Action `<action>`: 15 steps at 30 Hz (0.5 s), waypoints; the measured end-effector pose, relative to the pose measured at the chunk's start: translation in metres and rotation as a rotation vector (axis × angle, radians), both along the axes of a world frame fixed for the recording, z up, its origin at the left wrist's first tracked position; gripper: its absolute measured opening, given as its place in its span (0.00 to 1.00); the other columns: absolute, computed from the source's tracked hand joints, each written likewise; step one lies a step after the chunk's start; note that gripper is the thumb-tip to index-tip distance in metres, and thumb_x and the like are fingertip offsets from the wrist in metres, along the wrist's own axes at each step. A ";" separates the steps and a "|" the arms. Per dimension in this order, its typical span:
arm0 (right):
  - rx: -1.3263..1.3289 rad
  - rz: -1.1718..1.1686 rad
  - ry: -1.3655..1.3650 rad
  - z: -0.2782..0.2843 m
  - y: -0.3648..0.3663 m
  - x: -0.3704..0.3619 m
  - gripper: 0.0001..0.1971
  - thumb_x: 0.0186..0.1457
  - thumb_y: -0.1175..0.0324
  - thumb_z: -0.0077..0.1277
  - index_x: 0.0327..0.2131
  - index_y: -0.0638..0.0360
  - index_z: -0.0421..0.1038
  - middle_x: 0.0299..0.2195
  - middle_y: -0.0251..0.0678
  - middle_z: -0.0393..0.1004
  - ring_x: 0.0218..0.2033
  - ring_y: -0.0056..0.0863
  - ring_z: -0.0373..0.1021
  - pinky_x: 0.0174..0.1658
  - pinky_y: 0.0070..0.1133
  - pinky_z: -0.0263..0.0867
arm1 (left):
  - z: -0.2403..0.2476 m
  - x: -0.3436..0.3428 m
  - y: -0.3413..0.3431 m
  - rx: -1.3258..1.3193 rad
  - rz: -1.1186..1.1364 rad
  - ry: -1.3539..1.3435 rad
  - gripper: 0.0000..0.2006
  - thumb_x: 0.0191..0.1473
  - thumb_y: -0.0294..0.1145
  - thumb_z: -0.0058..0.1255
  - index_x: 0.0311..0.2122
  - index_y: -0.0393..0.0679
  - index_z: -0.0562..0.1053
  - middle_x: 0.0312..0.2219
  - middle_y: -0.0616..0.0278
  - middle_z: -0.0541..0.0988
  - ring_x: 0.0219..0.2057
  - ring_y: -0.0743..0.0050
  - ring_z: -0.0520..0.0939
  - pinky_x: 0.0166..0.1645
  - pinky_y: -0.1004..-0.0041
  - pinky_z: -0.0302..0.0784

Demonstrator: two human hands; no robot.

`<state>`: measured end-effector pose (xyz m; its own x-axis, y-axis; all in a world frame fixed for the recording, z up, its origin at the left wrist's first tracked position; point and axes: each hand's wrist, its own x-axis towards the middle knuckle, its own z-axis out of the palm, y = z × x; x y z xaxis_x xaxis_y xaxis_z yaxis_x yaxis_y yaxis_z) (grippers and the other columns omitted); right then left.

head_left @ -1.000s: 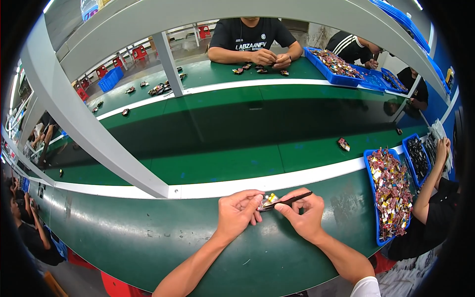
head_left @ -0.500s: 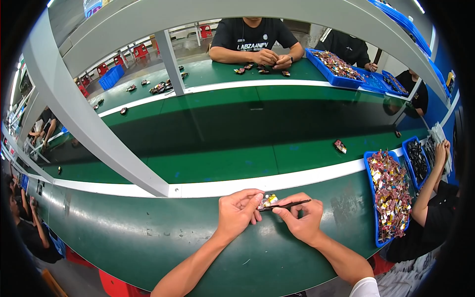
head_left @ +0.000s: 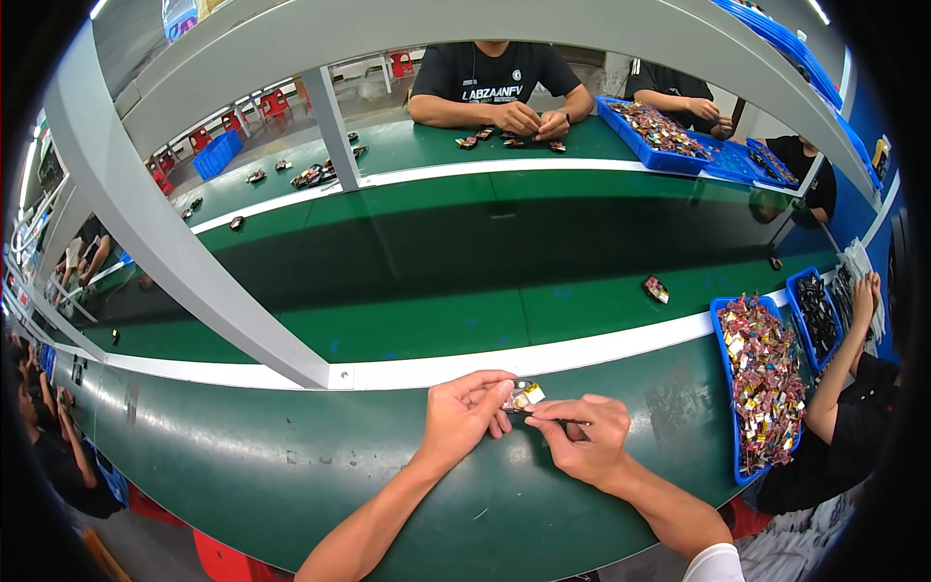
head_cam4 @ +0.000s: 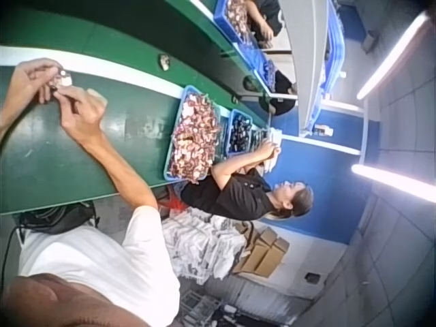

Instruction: Assembling small components on a factory production line using tweezers.

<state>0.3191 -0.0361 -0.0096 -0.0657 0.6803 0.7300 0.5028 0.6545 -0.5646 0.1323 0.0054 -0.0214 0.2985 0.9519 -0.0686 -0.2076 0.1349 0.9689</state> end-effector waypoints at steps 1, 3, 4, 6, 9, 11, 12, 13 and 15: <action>0.030 0.008 -0.022 0.000 0.000 0.000 0.10 0.43 0.79 0.68 0.27 0.56 0.76 0.28 0.31 0.85 0.08 0.11 0.55 0.18 0.15 0.48 | 0.000 0.000 -0.001 0.016 -0.021 0.009 0.11 0.62 0.26 0.56 0.46 0.30 0.77 0.24 0.59 0.81 0.21 0.80 0.80 0.22 0.81 0.75; 0.034 -0.002 -0.024 0.000 0.000 0.000 0.10 0.43 0.79 0.68 0.27 0.56 0.76 0.28 0.31 0.85 0.08 0.11 0.55 0.18 0.15 0.47 | 0.001 0.000 -0.002 0.041 -0.019 0.024 0.12 0.61 0.25 0.56 0.47 0.30 0.77 0.24 0.60 0.81 0.21 0.81 0.80 0.23 0.81 0.75; 0.035 -0.013 -0.028 0.000 0.000 0.000 0.10 0.43 0.79 0.68 0.27 0.56 0.76 0.28 0.31 0.85 0.08 0.11 0.55 0.18 0.15 0.47 | 0.001 0.001 -0.003 0.065 -0.018 0.036 0.12 0.60 0.24 0.57 0.47 0.30 0.77 0.24 0.60 0.82 0.22 0.82 0.80 0.23 0.81 0.76; 0.036 -0.018 -0.030 -0.001 -0.001 -0.001 0.10 0.43 0.79 0.68 0.27 0.56 0.77 0.28 0.30 0.84 0.08 0.12 0.56 0.18 0.15 0.47 | 0.001 0.003 -0.004 0.057 -0.006 0.042 0.12 0.59 0.22 0.58 0.47 0.30 0.77 0.24 0.60 0.82 0.22 0.83 0.80 0.23 0.80 0.76; 0.042 -0.026 -0.048 -0.004 -0.002 -0.002 0.09 0.42 0.79 0.68 0.26 0.55 0.78 0.28 0.29 0.84 0.09 0.13 0.57 0.18 0.16 0.48 | -0.002 0.004 -0.004 0.057 0.012 0.053 0.11 0.58 0.21 0.58 0.46 0.30 0.77 0.24 0.61 0.82 0.21 0.83 0.80 0.23 0.80 0.76; 0.046 -0.030 -0.069 -0.003 -0.002 -0.002 0.08 0.42 0.78 0.68 0.26 0.55 0.79 0.27 0.28 0.84 0.09 0.13 0.57 0.18 0.16 0.48 | -0.004 0.004 -0.004 0.063 0.017 0.053 0.11 0.58 0.21 0.58 0.45 0.30 0.77 0.24 0.60 0.82 0.20 0.83 0.80 0.23 0.80 0.76; 0.043 -0.031 -0.077 -0.002 -0.003 -0.002 0.07 0.41 0.78 0.68 0.25 0.55 0.80 0.27 0.28 0.84 0.10 0.14 0.58 0.19 0.16 0.48 | -0.005 0.004 -0.004 0.074 0.024 0.063 0.10 0.58 0.21 0.58 0.45 0.29 0.77 0.24 0.60 0.82 0.20 0.83 0.79 0.22 0.80 0.76; 0.040 -0.032 -0.084 -0.002 -0.003 -0.003 0.07 0.41 0.78 0.68 0.25 0.54 0.81 0.27 0.27 0.84 0.10 0.14 0.59 0.19 0.16 0.49 | -0.005 0.005 -0.004 0.086 0.031 0.074 0.10 0.58 0.20 0.58 0.44 0.29 0.77 0.24 0.60 0.82 0.19 0.83 0.79 0.22 0.80 0.76; 0.035 -0.019 -0.087 -0.001 -0.004 -0.003 0.08 0.41 0.79 0.66 0.26 0.54 0.81 0.28 0.27 0.84 0.12 0.15 0.64 0.19 0.16 0.50 | -0.005 0.005 -0.004 0.080 0.032 0.083 0.09 0.58 0.20 0.58 0.43 0.29 0.77 0.24 0.60 0.82 0.19 0.83 0.79 0.22 0.80 0.76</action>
